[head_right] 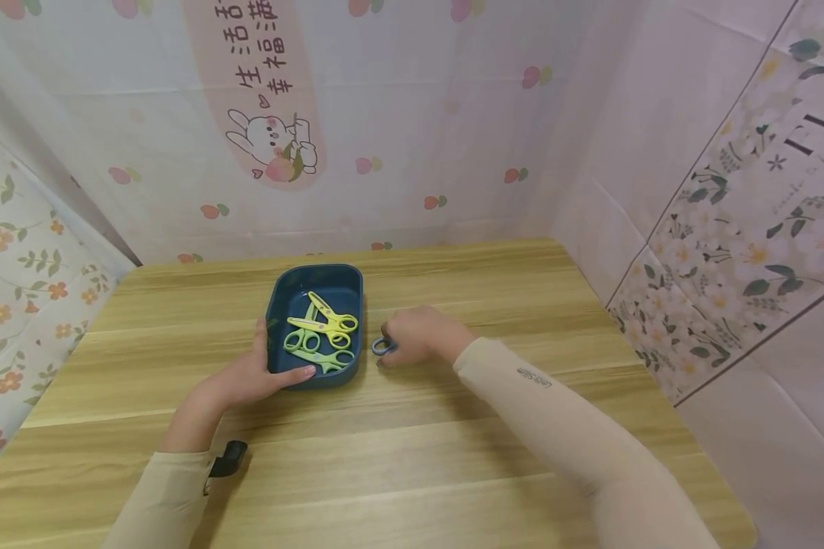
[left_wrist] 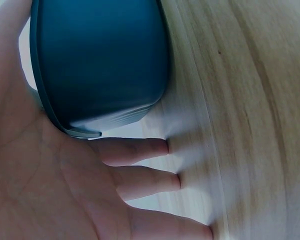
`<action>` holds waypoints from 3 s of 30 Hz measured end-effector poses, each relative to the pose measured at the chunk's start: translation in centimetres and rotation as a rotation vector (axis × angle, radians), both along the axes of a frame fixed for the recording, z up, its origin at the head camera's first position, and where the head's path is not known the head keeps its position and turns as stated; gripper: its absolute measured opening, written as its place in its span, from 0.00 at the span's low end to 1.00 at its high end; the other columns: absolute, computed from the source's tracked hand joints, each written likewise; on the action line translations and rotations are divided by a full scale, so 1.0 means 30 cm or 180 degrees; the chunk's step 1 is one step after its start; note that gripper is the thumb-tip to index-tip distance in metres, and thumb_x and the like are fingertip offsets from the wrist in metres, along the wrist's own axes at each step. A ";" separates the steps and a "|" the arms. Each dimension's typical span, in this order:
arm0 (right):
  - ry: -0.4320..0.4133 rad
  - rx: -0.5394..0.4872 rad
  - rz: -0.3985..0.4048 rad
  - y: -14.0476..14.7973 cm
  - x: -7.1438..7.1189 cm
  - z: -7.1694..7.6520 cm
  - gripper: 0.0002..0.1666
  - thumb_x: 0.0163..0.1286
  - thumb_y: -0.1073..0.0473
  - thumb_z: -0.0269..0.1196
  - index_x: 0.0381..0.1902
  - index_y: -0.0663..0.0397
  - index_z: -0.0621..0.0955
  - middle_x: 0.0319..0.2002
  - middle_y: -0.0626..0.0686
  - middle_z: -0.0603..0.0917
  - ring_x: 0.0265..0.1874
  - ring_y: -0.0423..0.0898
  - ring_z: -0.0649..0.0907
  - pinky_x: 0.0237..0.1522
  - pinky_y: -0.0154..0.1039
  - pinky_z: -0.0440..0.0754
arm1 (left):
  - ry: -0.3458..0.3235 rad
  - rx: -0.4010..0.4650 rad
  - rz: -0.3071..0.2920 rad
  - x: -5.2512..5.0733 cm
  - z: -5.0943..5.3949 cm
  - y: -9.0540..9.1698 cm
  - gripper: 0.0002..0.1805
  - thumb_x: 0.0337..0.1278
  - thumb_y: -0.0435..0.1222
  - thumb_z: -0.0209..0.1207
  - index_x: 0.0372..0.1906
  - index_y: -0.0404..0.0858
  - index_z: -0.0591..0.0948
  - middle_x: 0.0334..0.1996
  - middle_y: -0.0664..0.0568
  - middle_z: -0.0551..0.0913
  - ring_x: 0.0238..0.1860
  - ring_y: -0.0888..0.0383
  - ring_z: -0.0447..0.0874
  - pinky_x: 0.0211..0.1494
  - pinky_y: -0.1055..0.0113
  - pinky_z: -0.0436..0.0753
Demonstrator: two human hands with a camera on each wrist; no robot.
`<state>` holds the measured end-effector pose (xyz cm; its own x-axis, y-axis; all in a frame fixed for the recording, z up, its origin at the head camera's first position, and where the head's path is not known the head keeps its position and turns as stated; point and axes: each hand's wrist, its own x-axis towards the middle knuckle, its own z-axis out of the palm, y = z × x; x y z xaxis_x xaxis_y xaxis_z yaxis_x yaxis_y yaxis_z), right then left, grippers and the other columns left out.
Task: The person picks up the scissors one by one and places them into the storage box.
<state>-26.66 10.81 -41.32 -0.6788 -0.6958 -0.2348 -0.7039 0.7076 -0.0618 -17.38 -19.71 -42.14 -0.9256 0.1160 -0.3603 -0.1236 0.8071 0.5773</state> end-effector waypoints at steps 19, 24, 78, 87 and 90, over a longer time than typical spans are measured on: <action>0.0122 -0.0268 0.0126 0.127 0.085 -0.031 0.28 0.68 0.37 0.72 0.51 0.54 0.85 0.27 0.43 0.77 0.24 0.39 0.72 0.26 0.36 0.68 | -0.0008 0.0076 -0.0018 0.007 0.014 -0.003 0.82 0.55 0.76 0.62 0.82 0.33 0.19 0.82 0.19 0.48 0.81 0.24 0.57 0.80 0.32 0.64; -0.0013 -0.0207 -0.0379 0.193 0.051 -0.039 0.43 0.69 0.32 0.70 0.70 0.55 0.79 0.43 0.47 0.83 0.32 0.42 0.76 0.37 0.40 0.75 | 0.0011 0.0075 -0.0027 0.007 0.013 -0.005 0.83 0.55 0.76 0.62 0.81 0.32 0.19 0.81 0.19 0.50 0.81 0.24 0.58 0.80 0.33 0.66; -0.0297 -0.0274 -0.1452 0.135 -0.034 -0.006 0.27 0.63 0.43 0.79 0.19 0.46 0.75 0.21 0.43 0.69 0.22 0.41 0.68 0.27 0.38 0.67 | 0.0024 0.0066 -0.0061 0.002 -0.001 -0.003 0.83 0.54 0.77 0.61 0.82 0.34 0.18 0.82 0.20 0.49 0.81 0.25 0.57 0.80 0.34 0.66; -0.0146 -0.0110 -0.1668 0.063 -0.099 -0.001 0.29 0.61 0.41 0.80 0.23 0.50 0.75 0.27 0.47 0.72 0.28 0.45 0.72 0.31 0.41 0.72 | -0.0008 0.0132 -0.0041 0.010 -0.003 0.002 0.82 0.54 0.77 0.62 0.81 0.36 0.17 0.82 0.21 0.49 0.82 0.25 0.56 0.81 0.34 0.65; -0.0136 -0.0121 -0.1710 0.061 -0.099 0.001 0.29 0.61 0.40 0.80 0.25 0.51 0.75 0.28 0.48 0.73 0.29 0.45 0.73 0.32 0.42 0.72 | 0.0006 0.0130 -0.0029 0.011 0.001 0.003 0.82 0.54 0.77 0.62 0.82 0.36 0.18 0.82 0.21 0.50 0.82 0.26 0.57 0.81 0.34 0.65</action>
